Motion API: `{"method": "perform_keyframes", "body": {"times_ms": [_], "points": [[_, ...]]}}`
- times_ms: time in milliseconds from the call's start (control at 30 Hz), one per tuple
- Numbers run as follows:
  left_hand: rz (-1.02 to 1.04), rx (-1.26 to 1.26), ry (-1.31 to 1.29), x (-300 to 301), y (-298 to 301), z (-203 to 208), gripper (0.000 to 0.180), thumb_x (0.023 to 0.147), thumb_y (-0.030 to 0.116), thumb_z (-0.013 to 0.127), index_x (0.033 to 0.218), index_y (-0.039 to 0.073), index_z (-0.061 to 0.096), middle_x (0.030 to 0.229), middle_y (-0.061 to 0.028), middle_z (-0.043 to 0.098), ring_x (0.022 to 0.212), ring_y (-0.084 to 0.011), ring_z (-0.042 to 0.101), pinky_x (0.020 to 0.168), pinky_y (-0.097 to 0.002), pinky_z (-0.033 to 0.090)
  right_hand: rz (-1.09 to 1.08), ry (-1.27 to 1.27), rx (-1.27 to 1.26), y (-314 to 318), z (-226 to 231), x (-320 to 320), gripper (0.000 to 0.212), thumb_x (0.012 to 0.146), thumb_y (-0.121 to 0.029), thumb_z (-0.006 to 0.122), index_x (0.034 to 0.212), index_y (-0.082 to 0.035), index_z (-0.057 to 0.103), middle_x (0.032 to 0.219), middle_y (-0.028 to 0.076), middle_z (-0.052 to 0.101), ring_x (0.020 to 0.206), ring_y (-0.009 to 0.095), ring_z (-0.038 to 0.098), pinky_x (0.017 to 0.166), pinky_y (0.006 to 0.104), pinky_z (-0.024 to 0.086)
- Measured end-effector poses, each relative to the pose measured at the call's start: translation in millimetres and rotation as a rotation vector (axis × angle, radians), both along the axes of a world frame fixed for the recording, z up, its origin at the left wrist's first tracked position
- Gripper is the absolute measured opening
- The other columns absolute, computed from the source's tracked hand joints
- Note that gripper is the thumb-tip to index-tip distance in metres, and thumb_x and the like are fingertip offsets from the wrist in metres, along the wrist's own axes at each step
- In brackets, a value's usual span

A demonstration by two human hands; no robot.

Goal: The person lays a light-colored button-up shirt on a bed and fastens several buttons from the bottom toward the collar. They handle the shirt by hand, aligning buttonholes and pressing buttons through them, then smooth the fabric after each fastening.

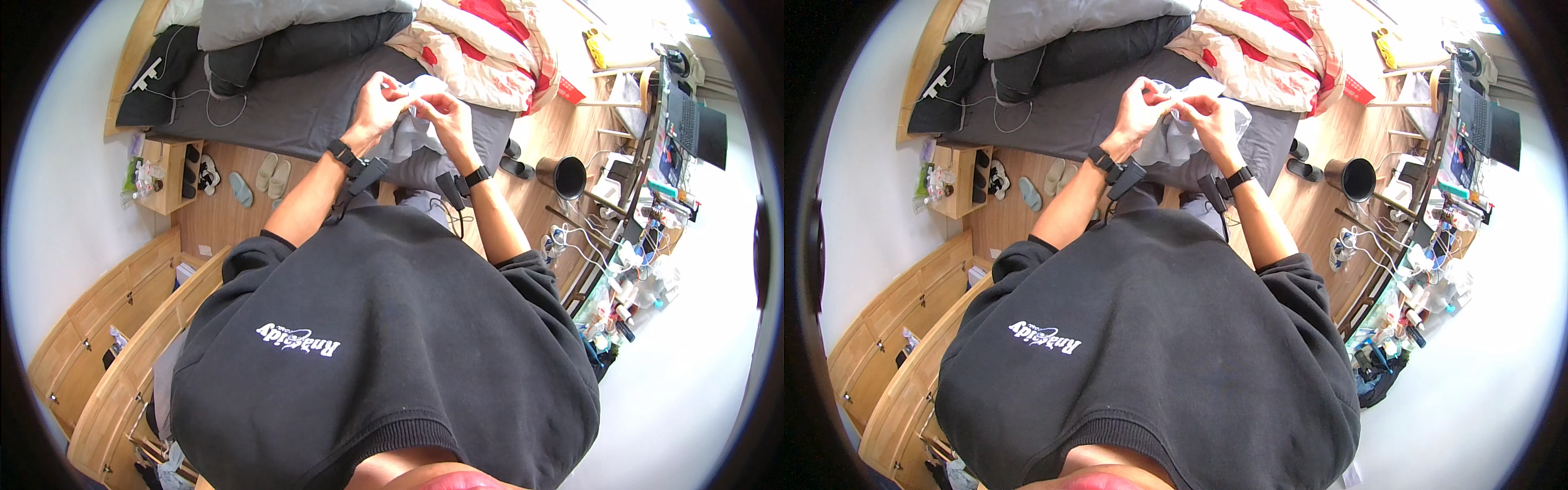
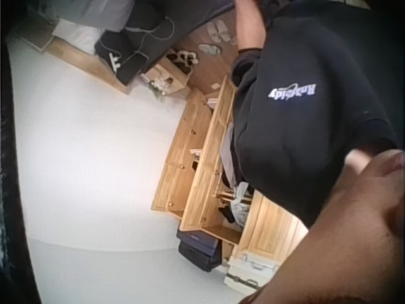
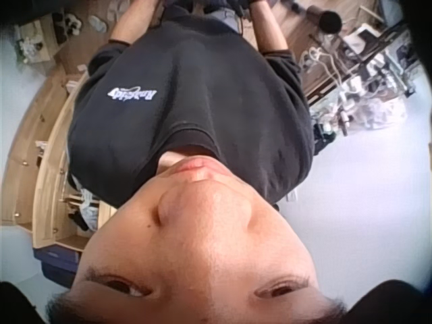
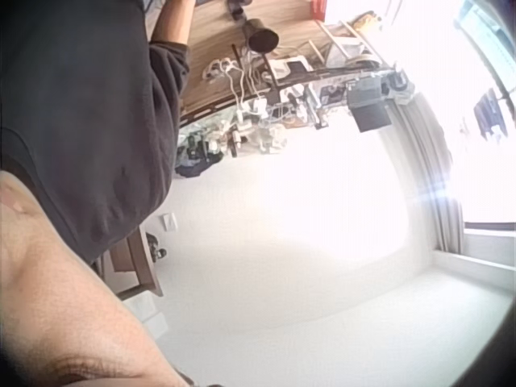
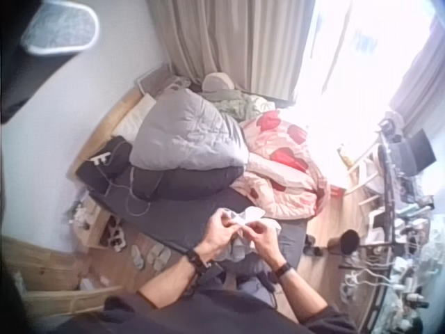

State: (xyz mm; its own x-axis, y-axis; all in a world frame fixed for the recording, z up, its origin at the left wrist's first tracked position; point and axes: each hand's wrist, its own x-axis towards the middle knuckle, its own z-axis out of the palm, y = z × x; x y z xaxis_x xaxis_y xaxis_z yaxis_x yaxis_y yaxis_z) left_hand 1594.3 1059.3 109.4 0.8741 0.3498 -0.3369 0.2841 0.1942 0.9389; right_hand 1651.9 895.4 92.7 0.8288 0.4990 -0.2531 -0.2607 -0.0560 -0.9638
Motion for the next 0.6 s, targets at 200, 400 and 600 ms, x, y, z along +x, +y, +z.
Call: {"method": "perform_keyframes", "body": {"times_ms": [200, 400, 600], "points": [[-0.133, 0.092, -0.112, 8.1, 4.1, -4.2, 0.023, 0.09, -0.002, 0.075, 0.101, 0.006, 0.056, 0.09, -0.0046, 0.069, 0.084, -0.0106, 0.066, 0.075, -0.0251, 0.053, 0.015, 0.432, 0.374, -7.0, -11.1, 10.4, 0.012, 0.1, -0.015, 0.068, 0.106, -0.004, 0.069, 0.097, 0.002, 0.071, 0.089, 0.009, 0.067, 0.08, 0.0228, 0.056], [-0.083, 0.144, -0.122, -0.3, -4.9, -11.9, 0.023, 0.092, 0.008, 0.076, 0.108, 0.004, 0.06, 0.099, -0.0074, 0.069, 0.091, -0.0136, 0.067, 0.083, -0.0295, 0.055, -0.019, 0.56, 0.457, -7.4, -16.8, 22.8, 0.012, 0.101, -0.011, 0.064, 0.111, -0.005, 0.066, 0.106, 0.004, 0.071, 0.096, 0.013, 0.066, 0.086, 0.0274, 0.055], [-0.259, 0.085, -0.104, -7.3, -7.4, -26.6, 0.02, 0.096, 0.014, 0.072, 0.111, 0.003, 0.063, 0.101, -0.006, 0.069, 0.095, -0.0141, 0.067, 0.087, -0.0317, 0.055, 0.053, 0.419, 0.268, -13.5, 3.8, 29.6, 0.01, 0.101, -0.016, 0.066, 0.109, -0.01, 0.067, 0.104, -0.001, 0.068, 0.091, 0.009, 0.062, 0.078, 0.0249, 0.051]]}}
